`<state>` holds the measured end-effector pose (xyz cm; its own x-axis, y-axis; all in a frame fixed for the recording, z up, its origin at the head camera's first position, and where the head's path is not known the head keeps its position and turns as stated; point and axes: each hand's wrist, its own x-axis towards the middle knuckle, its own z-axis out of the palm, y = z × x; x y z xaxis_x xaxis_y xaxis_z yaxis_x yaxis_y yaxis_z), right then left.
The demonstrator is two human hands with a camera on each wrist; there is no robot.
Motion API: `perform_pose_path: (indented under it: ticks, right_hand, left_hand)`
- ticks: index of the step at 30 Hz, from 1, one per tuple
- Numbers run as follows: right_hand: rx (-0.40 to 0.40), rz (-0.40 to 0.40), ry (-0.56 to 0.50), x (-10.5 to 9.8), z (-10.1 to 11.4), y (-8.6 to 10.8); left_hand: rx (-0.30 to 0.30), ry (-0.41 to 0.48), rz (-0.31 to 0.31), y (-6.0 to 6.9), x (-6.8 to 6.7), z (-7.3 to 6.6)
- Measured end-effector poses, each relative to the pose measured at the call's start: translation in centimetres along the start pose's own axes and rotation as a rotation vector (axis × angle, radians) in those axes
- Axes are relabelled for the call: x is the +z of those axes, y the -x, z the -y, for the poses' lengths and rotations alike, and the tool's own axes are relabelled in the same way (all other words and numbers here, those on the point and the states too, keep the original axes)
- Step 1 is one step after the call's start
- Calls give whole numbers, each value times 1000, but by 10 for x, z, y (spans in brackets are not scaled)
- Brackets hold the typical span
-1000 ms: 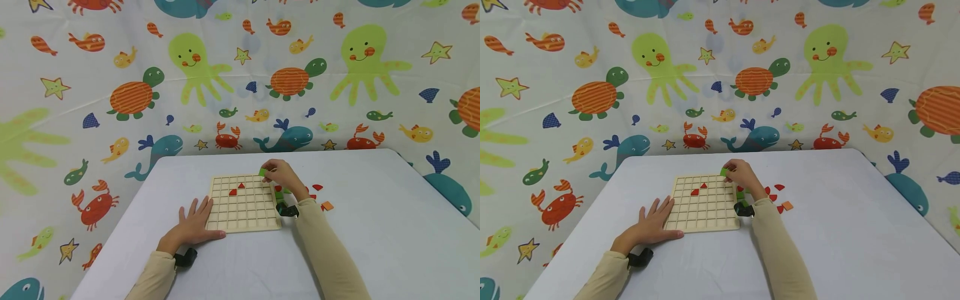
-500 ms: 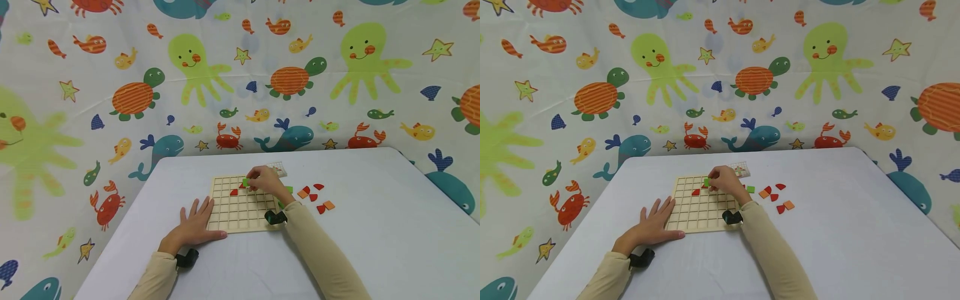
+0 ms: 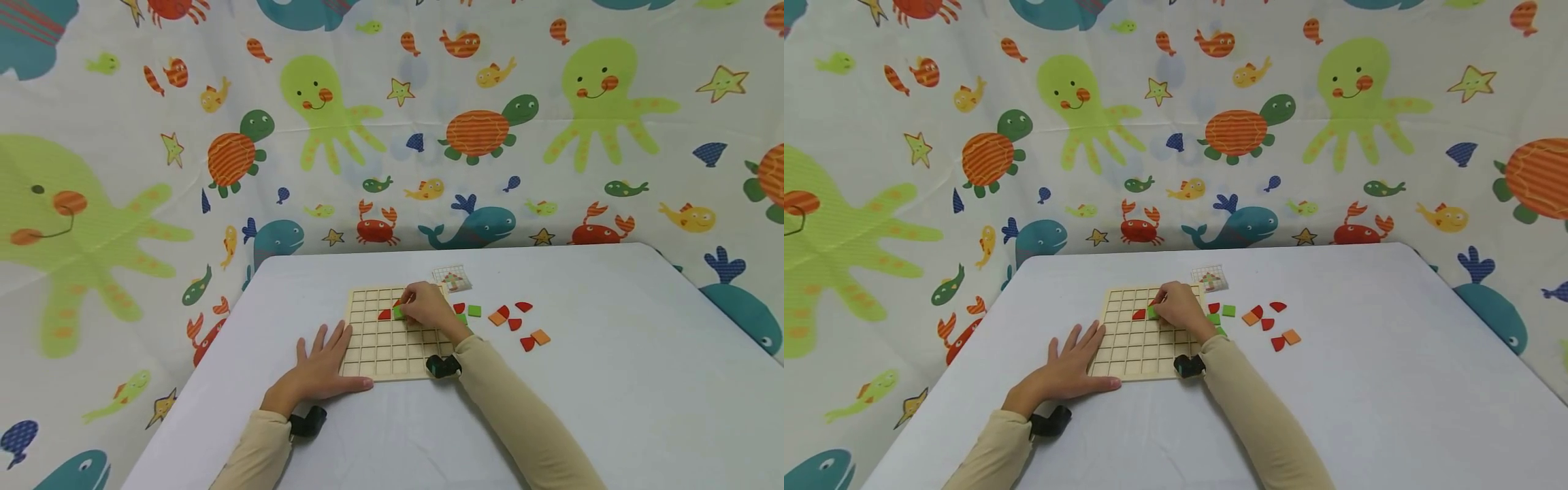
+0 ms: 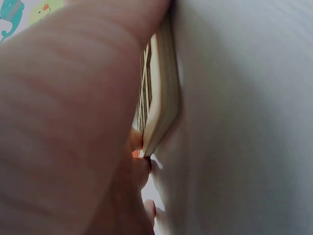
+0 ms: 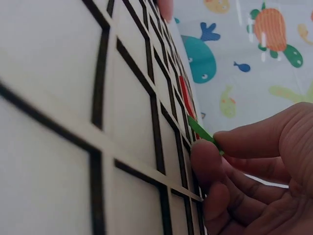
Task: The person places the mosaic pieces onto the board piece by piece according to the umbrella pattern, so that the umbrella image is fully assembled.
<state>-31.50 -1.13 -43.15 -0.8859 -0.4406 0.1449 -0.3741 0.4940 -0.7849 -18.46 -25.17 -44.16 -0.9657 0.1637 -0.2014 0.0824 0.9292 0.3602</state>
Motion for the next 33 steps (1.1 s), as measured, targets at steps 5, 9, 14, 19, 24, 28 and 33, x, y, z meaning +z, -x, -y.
perform_pose_path:
  ticks: [5, 9, 14, 19, 24, 28, 33]
  right_hand:
    - [19, -40, 20, 7, 1, -1]
    - [8, -48, 62, 9, 1, -2]
    - [-17, -48, 99, 11, 0, -3]
    - [-39, -33, 131, 11, -2, -4]
    - [-74, 2, 139, 9, -4, -5]
    - [-69, 56, 82, -1, -3, -3]
    - [-55, 75, -21, -26, -2, 1]
  left_hand:
    - [3, 3, -1, -2, -1, 1]
    - [9, 5, -1, -2, -1, 2]
    - [8, 2, 2, -3, 0, 4]
    - [3, 12, 7, -3, -1, 3]
    - [3, 5, 15, -2, -2, 3]
    - [3, 3, 14, -2, -1, 4]
    - [5, 3, 12, -3, -2, 2]
